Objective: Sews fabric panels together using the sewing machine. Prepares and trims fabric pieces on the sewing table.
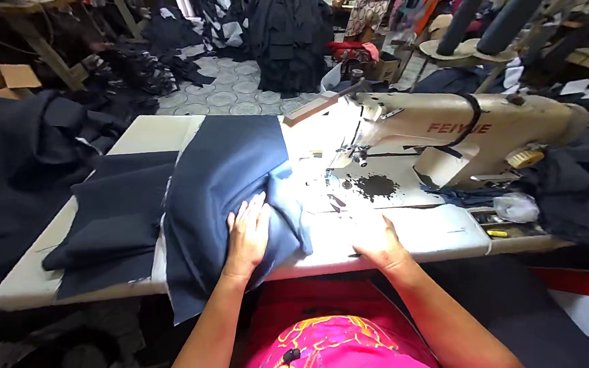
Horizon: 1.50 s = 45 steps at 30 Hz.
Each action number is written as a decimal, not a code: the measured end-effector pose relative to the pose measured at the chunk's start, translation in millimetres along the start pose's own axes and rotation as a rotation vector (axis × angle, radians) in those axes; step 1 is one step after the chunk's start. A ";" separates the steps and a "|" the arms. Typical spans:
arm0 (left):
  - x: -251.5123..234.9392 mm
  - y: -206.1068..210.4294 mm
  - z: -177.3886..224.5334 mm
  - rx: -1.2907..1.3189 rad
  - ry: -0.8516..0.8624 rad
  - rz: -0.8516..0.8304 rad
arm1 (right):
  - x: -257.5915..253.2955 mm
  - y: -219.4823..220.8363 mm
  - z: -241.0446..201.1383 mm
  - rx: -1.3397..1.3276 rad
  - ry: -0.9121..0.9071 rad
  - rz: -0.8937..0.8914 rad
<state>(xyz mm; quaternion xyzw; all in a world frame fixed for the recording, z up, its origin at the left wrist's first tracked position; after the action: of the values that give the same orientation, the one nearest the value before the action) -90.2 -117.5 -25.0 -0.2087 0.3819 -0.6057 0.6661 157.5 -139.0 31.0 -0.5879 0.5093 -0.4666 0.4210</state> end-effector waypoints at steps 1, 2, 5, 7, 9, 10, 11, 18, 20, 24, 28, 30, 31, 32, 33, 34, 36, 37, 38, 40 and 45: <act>-0.9 0.1 0.7 -0.080 -0.007 -0.117 | 1.4 -0.6 14.3 0.021 0.078 -0.002; -1.3 0.4 3.2 -0.163 -0.027 -0.224 | 1.2 -0.8 31.2 0.016 0.145 0.026; -2.4 4.4 8.4 -0.338 -0.062 -0.394 | -10.5 -5.5 91.3 -0.070 0.302 0.104; -2.5 6.9 9.2 -0.398 -0.056 -0.415 | -22.1 -9.7 127.2 -0.114 0.406 0.100; -1.9 9.1 9.6 -0.428 -0.044 -0.418 | -32.5 -12.0 151.1 -0.094 0.453 0.119; -1.3 10.3 9.5 -0.431 -0.030 -0.411 | -34.4 -16.3 151.2 -0.079 0.437 0.146; -1.0 11.4 9.7 -0.431 -0.020 -0.403 | -36.6 -21.9 144.0 -0.078 0.379 0.182; -1.7 13.1 12.3 -0.430 -0.025 -0.399 | -105.7 0.2 43.3 -0.513 -0.145 0.187; -0.2 13.1 10.6 -0.438 -0.027 -0.396 | -120.7 13.0 34.7 -0.544 -0.165 0.183; 3.4 13.4 8.7 -0.437 -0.002 -0.351 | -114.3 17.9 30.8 -0.545 -0.145 0.108; 5.8 19.6 1.2 -0.400 0.065 -0.260 | -105.7 19.1 30.0 -0.096 -0.321 -0.018; 5.8 19.0 -0.8 -0.398 0.065 -0.277 | -103.3 20.9 28.8 0.018 -0.392 -0.032; 5.5 18.4 -1.4 -0.394 0.064 -0.285 | -100.6 16.7 24.9 0.064 -0.387 -0.062; 5.3 18.5 -2.3 -0.391 0.063 -0.291 | -99.8 13.4 21.1 0.107 -0.373 -0.075; 5.0 18.9 -2.9 -0.386 0.061 -0.293 | -101.0 12.0 18.8 0.140 -0.356 -0.069; 5.0 19.2 -3.0 -0.379 0.063 -0.290 | -103.6 11.8 17.7 0.161 -0.336 -0.055; 4.9 19.3 -2.8 -0.385 0.070 -0.288 | -110.8 10.3 18.3 0.101 -0.276 -0.044; 4.4 18.7 -1.9 -0.393 0.063 -0.299 | -115.4 8.5 19.0 0.034 -0.244 -0.048; 3.9 18.2 -1.6 -0.399 0.057 -0.307 | -121.5 6.2 20.3 -0.052 -0.210 -0.056; 3.4 18.1 -2.2 -0.397 0.049 -0.313 | -130.2 -0.9 23.8 -0.198 -0.117 -0.069; 2.2 19.8 -0.9 -0.409 0.038 -0.328 | -126.5 -9.6 29.2 -0.147 0.063 0.004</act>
<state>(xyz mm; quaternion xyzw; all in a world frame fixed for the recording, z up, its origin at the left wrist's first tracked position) -78.1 -115.9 -40.8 -0.3869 0.4700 -0.6195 0.4956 182.3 -11.8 19.0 -0.6013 0.5565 -0.4454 0.3612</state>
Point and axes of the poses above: each hand's wrist, its own x-axis away from the middle knuckle, its own y-axis out of the palm, z = x × y, the point moved 2 cm from there along -x, towards the middle knuckle, and after that the axes turned 6 degrees about -z, right-handed, at the moved point
